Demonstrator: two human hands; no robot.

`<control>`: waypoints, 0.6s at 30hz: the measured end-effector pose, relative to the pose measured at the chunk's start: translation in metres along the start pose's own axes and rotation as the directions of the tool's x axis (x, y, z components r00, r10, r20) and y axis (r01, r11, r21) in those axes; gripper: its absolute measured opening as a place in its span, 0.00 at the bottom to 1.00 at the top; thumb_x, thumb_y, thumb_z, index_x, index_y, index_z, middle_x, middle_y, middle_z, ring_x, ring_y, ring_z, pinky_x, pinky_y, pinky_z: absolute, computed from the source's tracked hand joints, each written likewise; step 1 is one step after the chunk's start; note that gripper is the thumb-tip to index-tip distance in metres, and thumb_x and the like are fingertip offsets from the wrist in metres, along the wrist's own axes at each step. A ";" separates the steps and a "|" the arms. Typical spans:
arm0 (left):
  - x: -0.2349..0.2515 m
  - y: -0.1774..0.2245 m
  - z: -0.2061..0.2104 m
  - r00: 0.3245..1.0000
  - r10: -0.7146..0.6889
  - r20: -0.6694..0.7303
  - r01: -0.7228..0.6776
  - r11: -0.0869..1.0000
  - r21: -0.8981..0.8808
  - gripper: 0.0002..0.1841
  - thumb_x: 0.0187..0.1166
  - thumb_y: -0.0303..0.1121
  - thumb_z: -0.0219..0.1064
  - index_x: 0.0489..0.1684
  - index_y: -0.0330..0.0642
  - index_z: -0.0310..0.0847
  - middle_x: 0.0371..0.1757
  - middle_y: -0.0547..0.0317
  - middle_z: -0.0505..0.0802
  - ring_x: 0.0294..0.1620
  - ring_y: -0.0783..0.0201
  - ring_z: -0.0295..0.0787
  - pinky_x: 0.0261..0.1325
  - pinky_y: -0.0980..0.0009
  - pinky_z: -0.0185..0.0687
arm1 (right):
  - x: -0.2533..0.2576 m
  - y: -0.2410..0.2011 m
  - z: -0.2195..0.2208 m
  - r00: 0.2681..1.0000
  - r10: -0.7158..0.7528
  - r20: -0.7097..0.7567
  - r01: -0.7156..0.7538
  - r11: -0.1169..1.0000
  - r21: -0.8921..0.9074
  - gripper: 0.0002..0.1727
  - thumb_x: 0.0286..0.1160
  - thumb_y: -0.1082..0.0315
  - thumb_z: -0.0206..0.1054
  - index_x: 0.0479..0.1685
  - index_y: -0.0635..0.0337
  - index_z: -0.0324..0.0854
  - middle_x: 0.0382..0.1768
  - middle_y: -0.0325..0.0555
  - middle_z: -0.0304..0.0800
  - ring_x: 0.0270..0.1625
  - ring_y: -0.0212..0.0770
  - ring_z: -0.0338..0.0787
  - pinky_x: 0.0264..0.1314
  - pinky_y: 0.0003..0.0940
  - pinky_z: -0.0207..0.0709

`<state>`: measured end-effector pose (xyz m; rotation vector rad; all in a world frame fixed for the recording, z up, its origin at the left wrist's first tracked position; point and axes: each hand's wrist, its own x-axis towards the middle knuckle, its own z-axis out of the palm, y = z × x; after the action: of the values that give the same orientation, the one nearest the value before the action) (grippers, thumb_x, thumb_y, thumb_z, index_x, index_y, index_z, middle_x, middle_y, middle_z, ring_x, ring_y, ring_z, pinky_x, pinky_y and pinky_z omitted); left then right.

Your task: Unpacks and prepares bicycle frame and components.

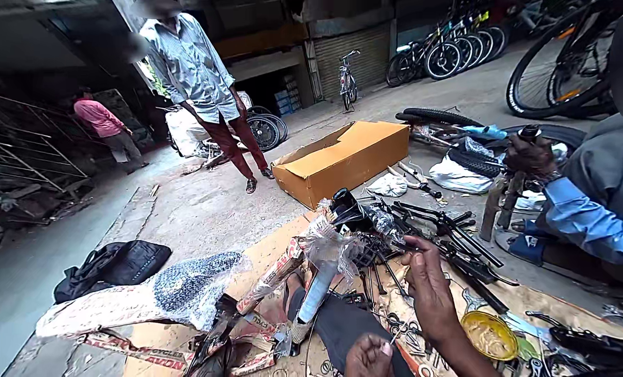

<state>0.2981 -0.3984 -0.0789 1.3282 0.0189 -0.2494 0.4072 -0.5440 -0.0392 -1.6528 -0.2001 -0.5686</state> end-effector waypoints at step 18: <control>0.180 0.047 -0.090 0.702 -0.063 -0.710 -0.411 0.778 -0.476 0.13 0.94 0.40 0.43 0.58 0.44 0.70 0.43 0.53 0.84 0.36 0.62 0.86 0.32 0.67 0.86 | 0.111 0.043 0.059 0.882 -0.224 0.415 0.434 0.729 -0.529 0.11 0.72 0.63 0.66 0.44 0.45 0.95 0.33 0.38 0.91 0.33 0.42 0.91 0.31 0.45 0.84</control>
<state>0.4942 -0.3321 -0.0834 0.6839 0.5699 0.4391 0.5365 -0.5151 -0.0283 -2.3775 -0.6258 -0.6723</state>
